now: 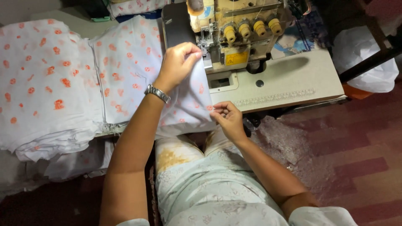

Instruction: The person is sorting, inspecting, and aligning small pieces of patterned fabric on an industrial sewing machine table.

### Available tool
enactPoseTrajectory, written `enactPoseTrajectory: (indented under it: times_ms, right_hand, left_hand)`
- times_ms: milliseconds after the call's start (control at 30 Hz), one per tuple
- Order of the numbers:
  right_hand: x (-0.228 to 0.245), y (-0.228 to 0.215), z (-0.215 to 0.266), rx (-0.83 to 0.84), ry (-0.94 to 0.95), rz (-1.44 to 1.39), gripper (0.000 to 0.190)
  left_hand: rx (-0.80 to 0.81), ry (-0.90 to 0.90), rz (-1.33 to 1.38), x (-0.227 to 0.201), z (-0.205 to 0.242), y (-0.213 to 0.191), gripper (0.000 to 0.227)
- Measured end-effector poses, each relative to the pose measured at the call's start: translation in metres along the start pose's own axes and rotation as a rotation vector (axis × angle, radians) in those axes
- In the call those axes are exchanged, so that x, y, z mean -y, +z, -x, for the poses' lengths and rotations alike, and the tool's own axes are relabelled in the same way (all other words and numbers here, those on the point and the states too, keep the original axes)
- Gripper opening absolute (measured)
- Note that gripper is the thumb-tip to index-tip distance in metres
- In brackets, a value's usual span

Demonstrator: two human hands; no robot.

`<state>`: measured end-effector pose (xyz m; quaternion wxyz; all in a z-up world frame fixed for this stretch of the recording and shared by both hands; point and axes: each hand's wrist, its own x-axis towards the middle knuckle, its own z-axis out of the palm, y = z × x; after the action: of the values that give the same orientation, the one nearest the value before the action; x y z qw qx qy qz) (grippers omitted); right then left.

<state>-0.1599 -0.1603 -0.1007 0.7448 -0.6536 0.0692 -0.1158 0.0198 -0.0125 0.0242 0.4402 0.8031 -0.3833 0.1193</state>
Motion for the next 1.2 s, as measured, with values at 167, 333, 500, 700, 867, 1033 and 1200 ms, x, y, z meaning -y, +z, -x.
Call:
enactPoseTrajectory:
  times_ms: [167,333,500,700,867,1033,1200]
  right_hand:
    - [-0.01,-0.003,0.007,0.013,-0.005,-0.033,0.029]
    - [-0.021,-0.003,0.013,0.026,0.007,-0.067,0.027]
    - [-0.013,0.0,0.016,0.03,0.014,-0.098,0.027]
    - [-0.016,0.004,0.018,0.024,0.03,-0.136,0.027]
    - [-0.015,0.004,0.019,0.003,0.053,-0.154,0.027]
    - [-0.014,0.004,0.019,-0.023,0.076,-0.185,0.027]
    - [-0.01,0.003,0.009,-0.034,0.039,-0.183,0.026]
  left_hand:
    - [-0.064,0.123,-0.127,0.005,0.009,0.009,0.007]
    - [-0.148,0.181,-0.205,0.008,0.015,0.016,0.006]
    - [-0.186,0.161,-0.274,0.003,0.016,0.016,0.015]
    - [-0.288,0.222,-0.611,0.01,0.029,0.03,0.017]
    - [-0.334,0.253,-0.755,-0.014,0.05,0.041,0.009]
    - [-0.259,0.213,-0.591,-0.029,0.061,0.047,0.026]
    - [-0.219,0.234,-0.584,-0.023,0.052,0.044,0.031]
